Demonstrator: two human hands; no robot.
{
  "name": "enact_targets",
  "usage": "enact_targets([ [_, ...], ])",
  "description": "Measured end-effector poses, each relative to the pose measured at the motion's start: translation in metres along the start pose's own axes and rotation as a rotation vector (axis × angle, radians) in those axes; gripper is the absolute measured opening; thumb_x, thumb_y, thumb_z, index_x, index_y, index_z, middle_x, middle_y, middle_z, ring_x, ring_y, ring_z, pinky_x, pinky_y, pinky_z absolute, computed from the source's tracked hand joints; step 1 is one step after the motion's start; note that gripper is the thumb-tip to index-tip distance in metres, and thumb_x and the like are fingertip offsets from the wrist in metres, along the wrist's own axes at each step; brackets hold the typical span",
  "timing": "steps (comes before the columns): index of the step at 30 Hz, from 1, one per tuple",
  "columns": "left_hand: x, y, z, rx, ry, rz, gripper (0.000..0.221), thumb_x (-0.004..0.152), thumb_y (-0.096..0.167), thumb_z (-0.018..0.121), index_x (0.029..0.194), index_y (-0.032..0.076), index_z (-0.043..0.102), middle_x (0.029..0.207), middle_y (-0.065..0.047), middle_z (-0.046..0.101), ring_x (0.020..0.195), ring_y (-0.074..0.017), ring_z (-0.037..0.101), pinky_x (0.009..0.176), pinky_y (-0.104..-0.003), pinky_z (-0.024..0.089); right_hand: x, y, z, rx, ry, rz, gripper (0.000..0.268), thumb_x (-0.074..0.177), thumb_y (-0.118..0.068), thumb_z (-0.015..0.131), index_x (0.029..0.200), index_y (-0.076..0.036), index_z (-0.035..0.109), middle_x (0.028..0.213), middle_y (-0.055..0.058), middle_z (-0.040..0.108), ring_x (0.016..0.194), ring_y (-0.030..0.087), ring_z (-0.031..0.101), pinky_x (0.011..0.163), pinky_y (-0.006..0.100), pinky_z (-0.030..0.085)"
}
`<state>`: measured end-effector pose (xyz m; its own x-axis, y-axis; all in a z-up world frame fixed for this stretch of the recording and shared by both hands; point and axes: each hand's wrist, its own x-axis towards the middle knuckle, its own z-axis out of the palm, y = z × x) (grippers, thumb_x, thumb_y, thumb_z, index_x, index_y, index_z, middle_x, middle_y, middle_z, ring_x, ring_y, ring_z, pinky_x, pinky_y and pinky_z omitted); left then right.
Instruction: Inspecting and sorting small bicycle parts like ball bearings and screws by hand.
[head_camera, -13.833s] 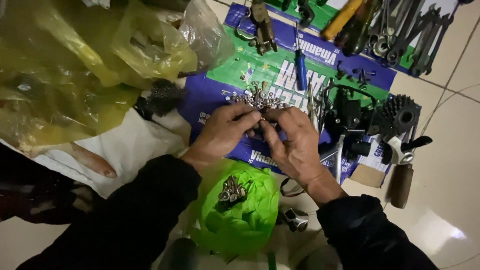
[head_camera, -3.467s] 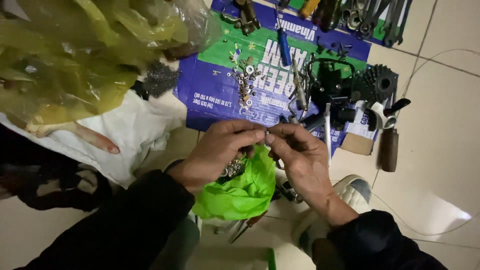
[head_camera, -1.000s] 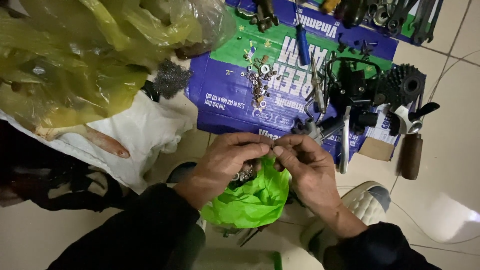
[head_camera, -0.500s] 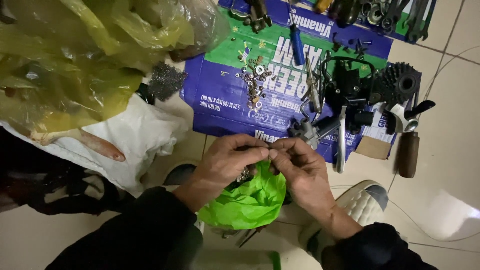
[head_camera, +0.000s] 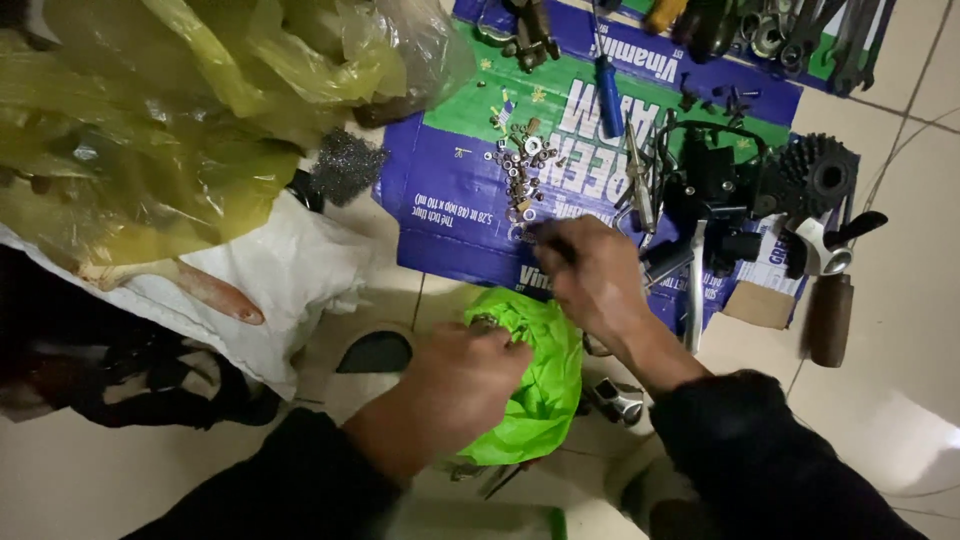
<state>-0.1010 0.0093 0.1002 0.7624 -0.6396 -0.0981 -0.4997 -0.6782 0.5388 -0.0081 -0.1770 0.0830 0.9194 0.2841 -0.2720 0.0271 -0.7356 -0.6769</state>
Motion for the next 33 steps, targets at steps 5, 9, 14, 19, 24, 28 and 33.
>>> enact_targets([
  [5,0.001,-0.027,0.04,-0.045,-0.154,-0.016,0.025,0.072,0.006,0.064,0.065,0.027,0.054,0.066,0.007,0.05,0.054,-0.0162,0.05,0.047,-0.035,0.039,0.019,0.021,0.039,-0.215,0.052,-0.02,0.024,0.094,-0.019,0.068,0.117,-0.014,0.074,0.092,0.01,0.067,0.071,0.031,0.067,0.06,0.045,0.056],
  [9,0.031,-0.032,-0.021,-0.232,-0.129,-0.352,0.024,0.093,0.036,0.066,0.111,0.02,0.07,0.093,-0.006,0.071,0.09,-0.0265,0.073,0.076,-0.045,0.058,0.021,0.034,0.054,-0.39,0.235,-0.119,0.024,0.081,-0.026,0.078,0.104,-0.025,0.073,0.085,0.003,0.063,0.076,0.033,0.07,0.062,0.046,0.058],
  [14,0.062,-0.062,-0.038,-0.291,-0.152,-0.505,0.026,0.096,0.037,0.058,0.11,0.019,0.071,0.101,-0.006,0.072,0.095,-0.0279,0.073,0.08,-0.045,0.058,0.024,0.04,0.06,-0.421,0.203,-0.112,0.016,0.085,-0.024,0.074,0.1,-0.02,0.071,0.083,0.005,0.061,0.072,0.035,0.068,0.057,0.046,0.057],
  [19,0.078,-0.092,-0.025,-0.272,-0.095,-0.486,0.027,0.097,0.033,0.059,0.117,0.018,0.068,0.109,-0.005,0.069,0.103,-0.0292,0.071,0.082,-0.048,0.057,0.025,0.046,0.066,-0.413,0.177,-0.051,0.019,0.079,-0.021,0.076,0.097,-0.016,0.07,0.085,0.005,0.063,0.07,0.037,0.069,0.058,0.049,0.058],
  [24,0.096,-0.103,0.001,-0.185,0.109,-0.556,0.029,0.091,0.029,0.064,0.117,0.018,0.067,0.11,-0.006,0.067,0.103,-0.0299,0.071,0.082,-0.049,0.059,0.023,0.059,0.068,-0.328,0.215,-0.057,0.015,0.085,-0.019,0.071,0.098,-0.014,0.064,0.085,0.009,0.059,0.069,0.046,0.064,0.05,0.054,0.054],
  [28,0.106,-0.099,-0.009,-0.24,0.142,-0.576,0.032,0.091,0.023,0.066,0.122,0.016,0.065,0.112,-0.008,0.065,0.105,-0.0335,0.07,0.082,-0.051,0.058,0.023,0.042,0.062,-0.259,0.221,-0.07,0.014,0.092,-0.023,0.068,0.105,-0.021,0.066,0.085,0.006,0.058,0.071,0.046,0.064,0.05,0.057,0.052],
  [33,0.113,-0.098,-0.015,-0.232,0.213,-0.52,0.054,0.085,0.01,0.073,0.136,0.011,0.054,0.123,-0.017,0.059,0.106,-0.0433,0.068,0.08,-0.059,0.059,0.023,0.053,0.07,-0.288,0.238,-0.093,0.02,0.091,-0.026,0.069,0.111,-0.024,0.068,0.085,0.005,0.057,0.069,0.045,0.064,0.049,0.056,0.052],
])
